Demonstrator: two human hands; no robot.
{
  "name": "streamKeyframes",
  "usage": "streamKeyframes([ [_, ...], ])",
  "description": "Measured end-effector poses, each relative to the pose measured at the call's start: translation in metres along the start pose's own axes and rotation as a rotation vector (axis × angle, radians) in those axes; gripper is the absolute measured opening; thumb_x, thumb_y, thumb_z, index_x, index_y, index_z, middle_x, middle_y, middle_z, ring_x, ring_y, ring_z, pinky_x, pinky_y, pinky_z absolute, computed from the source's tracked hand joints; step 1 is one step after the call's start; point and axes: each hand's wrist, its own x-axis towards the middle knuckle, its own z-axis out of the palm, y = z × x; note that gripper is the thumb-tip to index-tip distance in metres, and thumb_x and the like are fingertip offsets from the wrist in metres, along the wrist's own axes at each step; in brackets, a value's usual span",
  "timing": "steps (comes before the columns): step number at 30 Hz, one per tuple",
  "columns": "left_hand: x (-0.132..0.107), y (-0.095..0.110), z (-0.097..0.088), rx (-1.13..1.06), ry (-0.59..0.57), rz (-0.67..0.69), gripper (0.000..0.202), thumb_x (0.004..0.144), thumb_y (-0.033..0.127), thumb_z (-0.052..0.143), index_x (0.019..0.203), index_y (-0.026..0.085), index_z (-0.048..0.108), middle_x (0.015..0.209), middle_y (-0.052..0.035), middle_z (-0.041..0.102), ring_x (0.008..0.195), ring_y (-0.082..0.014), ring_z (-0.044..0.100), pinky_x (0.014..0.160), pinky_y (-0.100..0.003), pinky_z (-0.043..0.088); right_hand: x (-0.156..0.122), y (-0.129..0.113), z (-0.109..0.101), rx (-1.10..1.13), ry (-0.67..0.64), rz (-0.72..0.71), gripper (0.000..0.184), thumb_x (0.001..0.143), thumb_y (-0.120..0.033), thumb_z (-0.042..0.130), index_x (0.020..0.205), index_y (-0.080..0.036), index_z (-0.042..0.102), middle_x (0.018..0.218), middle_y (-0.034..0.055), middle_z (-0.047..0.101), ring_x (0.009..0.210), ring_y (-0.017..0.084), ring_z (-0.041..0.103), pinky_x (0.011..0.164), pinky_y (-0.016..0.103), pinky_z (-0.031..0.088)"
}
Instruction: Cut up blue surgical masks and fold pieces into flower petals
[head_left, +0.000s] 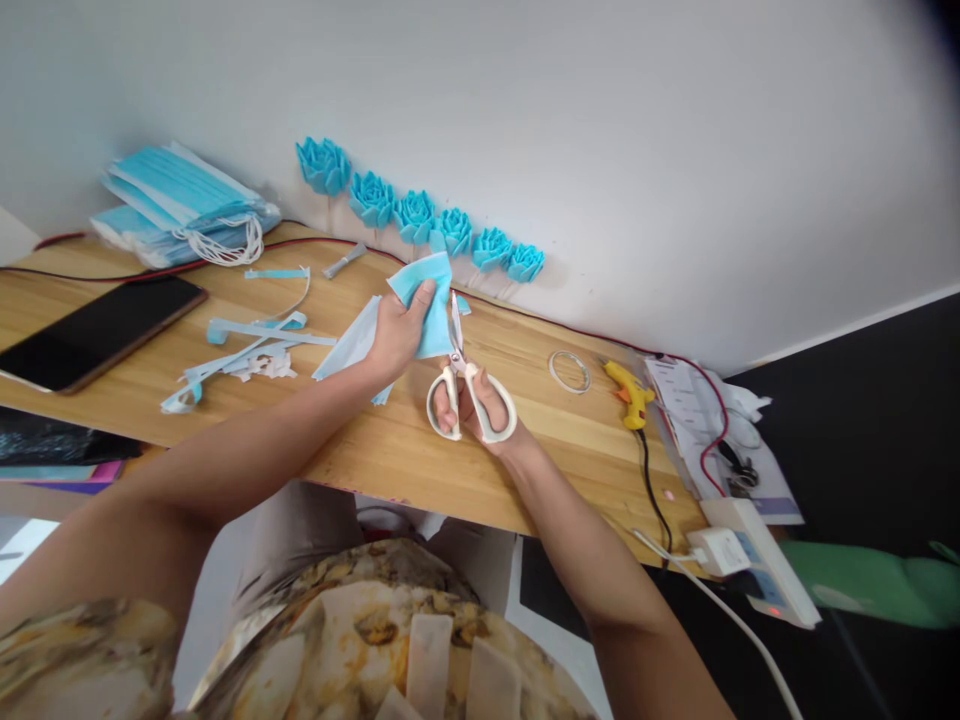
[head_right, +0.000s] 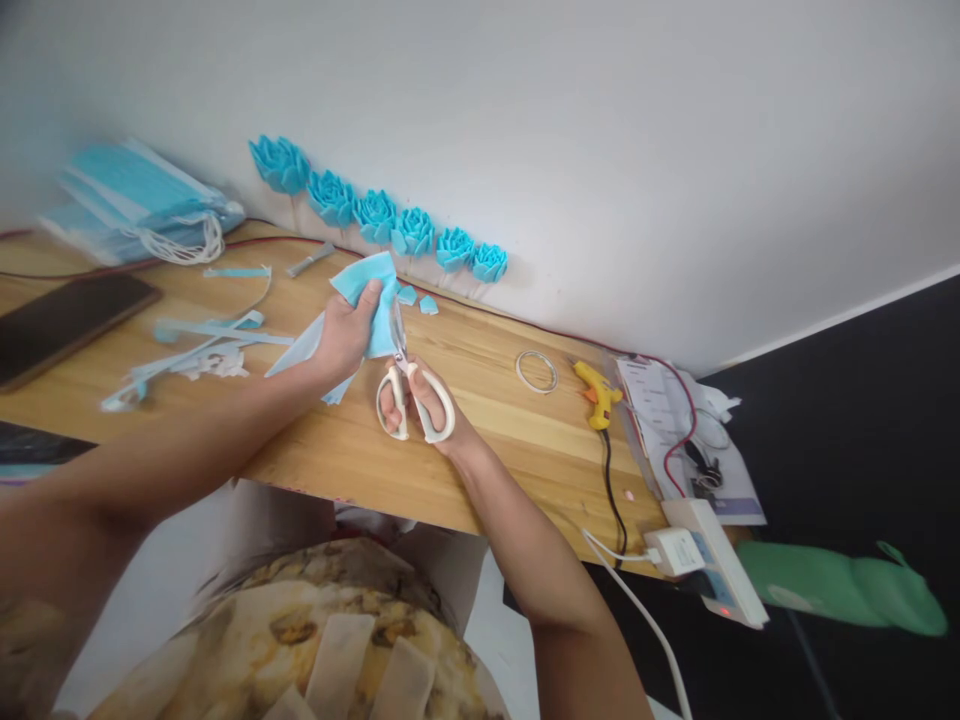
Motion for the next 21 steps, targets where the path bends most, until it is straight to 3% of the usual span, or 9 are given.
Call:
streamKeyframes([
  [5,0.008,-0.003,-0.004,-0.015,0.065,-0.009,0.04,0.086,0.059,0.074,0.077,0.021,0.062,0.072,0.0008,0.057,0.071,-0.0165,0.053,0.067,-0.029,0.043,0.0,0.001,-0.001,0.016,0.005,0.031,0.064,0.085,-0.082,0.059,0.111,-0.025,0.051,0.062,-0.006,0.061,0.047,0.014,0.055,0.044,0.027,0.043],
  [11,0.004,-0.008,-0.004,-0.01,0.0,-0.022,0.047,0.082,0.066,0.075,0.074,0.022,0.061,0.071,-0.0004,0.058,0.076,-0.0197,0.056,0.068,-0.03,0.042,0.0,-0.005,0.004,0.014,0.017,0.017,0.066,0.083,-0.084,0.061,0.11,-0.025,0.05,0.058,-0.0069,0.06,0.047,0.015,0.055,0.045,0.027,0.043],
  [17,-0.001,-0.003,0.001,-0.147,-0.095,-0.059,0.049,0.077,0.067,0.08,0.081,0.02,0.066,0.08,-0.0038,0.068,0.089,-0.0241,0.066,0.079,-0.033,0.05,0.001,-0.009,0.004,-0.008,0.041,0.02,0.066,0.081,-0.085,0.061,0.106,-0.025,0.049,0.06,-0.0061,0.06,0.047,0.015,0.053,0.044,0.028,0.04],
  [21,0.005,-0.002,-0.002,-0.349,-0.269,-0.191,0.05,0.068,0.056,0.091,0.094,0.019,0.069,0.089,-0.0043,0.074,0.086,-0.0224,0.07,0.082,-0.035,0.057,0.001,-0.01,0.003,-0.007,0.054,0.003,0.066,0.082,-0.085,0.06,0.107,-0.025,0.049,0.061,-0.0061,0.059,0.049,0.015,0.053,0.046,0.028,0.041],
])
